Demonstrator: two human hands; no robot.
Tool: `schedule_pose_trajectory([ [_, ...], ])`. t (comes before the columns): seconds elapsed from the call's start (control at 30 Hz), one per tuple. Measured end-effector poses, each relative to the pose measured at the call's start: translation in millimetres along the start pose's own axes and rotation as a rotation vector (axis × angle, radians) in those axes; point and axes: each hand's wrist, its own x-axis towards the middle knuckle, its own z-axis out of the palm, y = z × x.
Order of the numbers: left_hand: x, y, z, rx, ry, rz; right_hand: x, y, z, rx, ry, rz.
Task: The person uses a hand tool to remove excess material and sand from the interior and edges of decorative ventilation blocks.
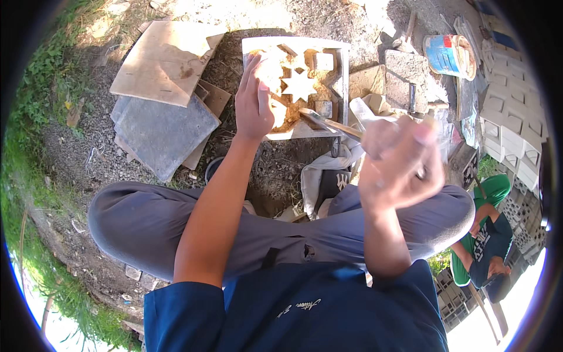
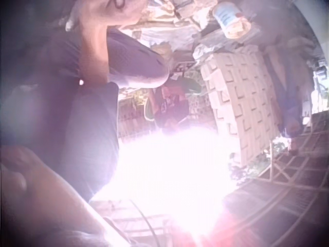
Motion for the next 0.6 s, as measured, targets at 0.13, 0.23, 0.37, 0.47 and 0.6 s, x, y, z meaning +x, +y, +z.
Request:
schedule_pose_trajectory([
  [0.13, 7, 1, -5, 0.025, 0.003, 0.047, 6, -13, 7, 0.123, 0.012, -0.016],
  [0.23, 3, 10, 4, -0.035, 0.014, 0.010, 1, 3, 22, -0.046, 0.062, 0.017],
  [0.37, 2, 6, -1, -0.027, 0.002, -0.039, -1, -13, 21, 0.043, 0.036, -0.017],
  [0.47, 3, 6, -4, -0.038, -0.023, -0.044, -1, -2, 30, -0.071, 0.066, -0.016],
  [0.6, 1, 9, -1, -0.118, -0.013, -0.099, 4, -21, 24, 0.038, 0.107, -0.018],
])
